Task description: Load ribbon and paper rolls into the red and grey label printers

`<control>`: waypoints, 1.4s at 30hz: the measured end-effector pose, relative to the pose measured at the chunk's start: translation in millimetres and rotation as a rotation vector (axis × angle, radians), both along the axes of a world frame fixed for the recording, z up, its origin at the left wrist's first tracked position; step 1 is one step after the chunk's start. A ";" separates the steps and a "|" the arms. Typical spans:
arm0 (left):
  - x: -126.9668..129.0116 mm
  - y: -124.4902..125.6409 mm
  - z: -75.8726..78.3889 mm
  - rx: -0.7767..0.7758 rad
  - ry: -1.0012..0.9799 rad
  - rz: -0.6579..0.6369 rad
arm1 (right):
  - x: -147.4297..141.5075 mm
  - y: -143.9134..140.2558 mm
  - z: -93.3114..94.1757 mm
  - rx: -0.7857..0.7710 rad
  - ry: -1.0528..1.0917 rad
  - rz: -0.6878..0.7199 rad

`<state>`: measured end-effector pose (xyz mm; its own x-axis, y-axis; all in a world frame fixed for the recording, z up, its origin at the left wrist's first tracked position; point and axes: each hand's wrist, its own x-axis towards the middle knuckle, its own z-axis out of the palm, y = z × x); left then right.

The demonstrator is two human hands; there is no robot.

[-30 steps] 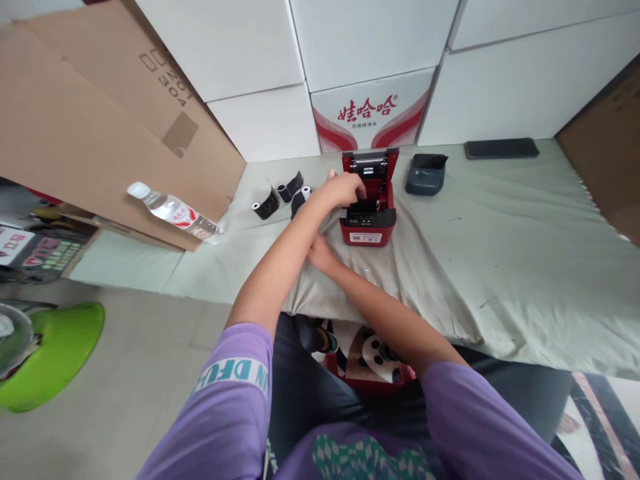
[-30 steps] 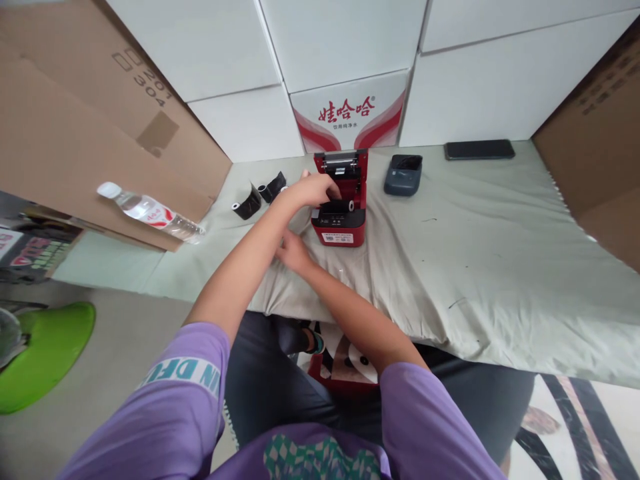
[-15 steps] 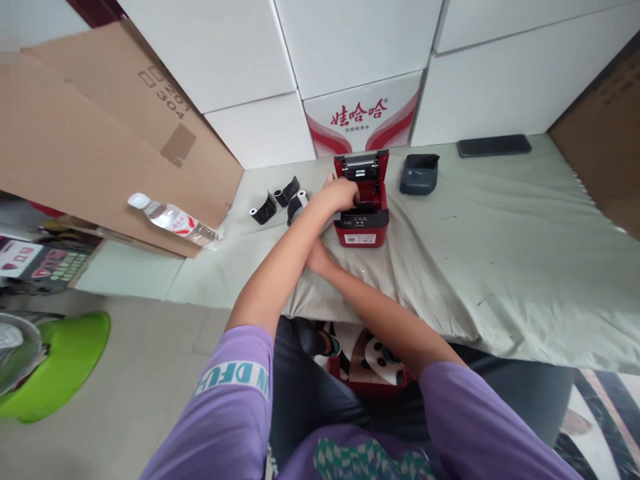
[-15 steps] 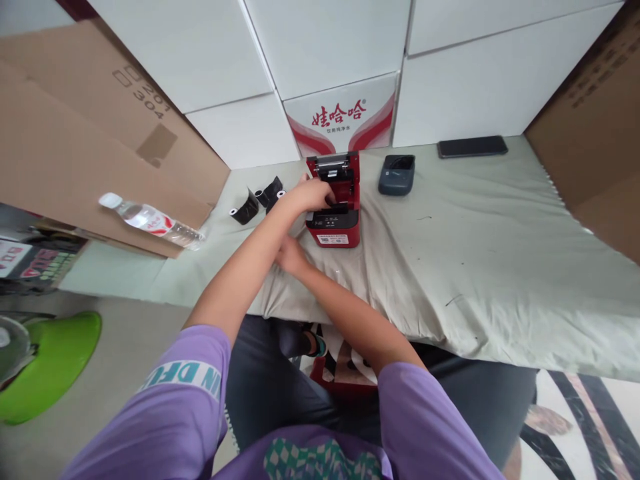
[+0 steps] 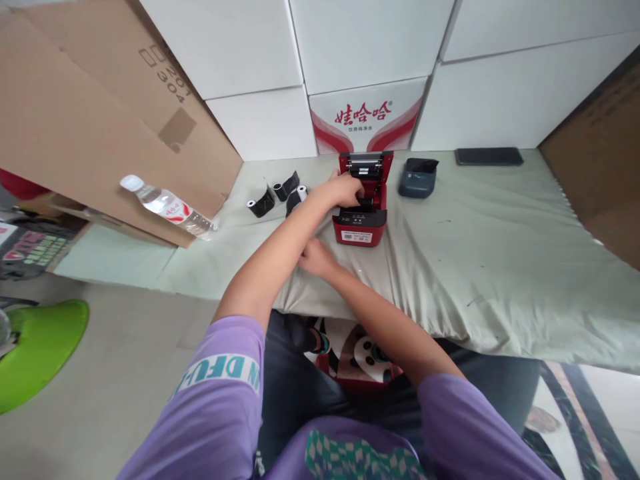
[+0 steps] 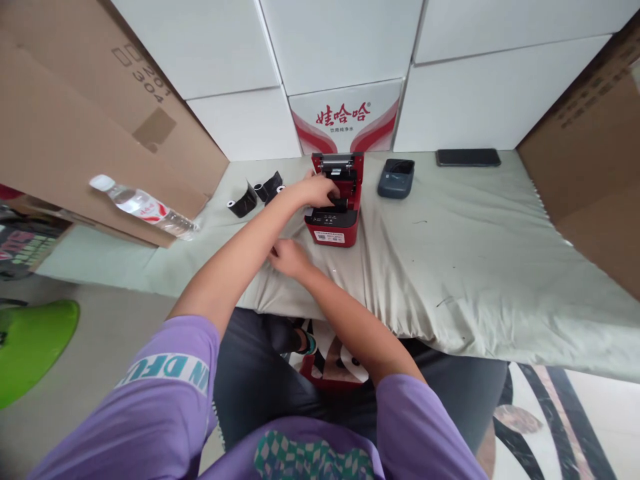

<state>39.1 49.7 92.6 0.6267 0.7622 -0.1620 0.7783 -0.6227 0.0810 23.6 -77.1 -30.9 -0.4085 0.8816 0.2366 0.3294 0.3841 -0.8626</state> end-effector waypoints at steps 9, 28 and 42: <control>-6.5 2.4 5.5 -0.068 0.044 -0.018 | -3.1 4.7 -2.4 0.054 -0.138 -0.032; -3.1 -2.6 12.4 -0.179 0.001 0.009 | 1.9 -3.9 17.4 0.046 -0.194 0.060; -30.1 -16.8 3.9 -0.148 -0.223 -0.066 | 196.2 101.0 71.5 0.120 0.571 -0.611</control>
<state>9.0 32.9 96.5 0.7068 0.6970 -0.1208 0.6893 -0.6401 0.3394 219.8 23.9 40.6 0.3426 0.8643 0.3683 0.0351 0.3800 -0.9243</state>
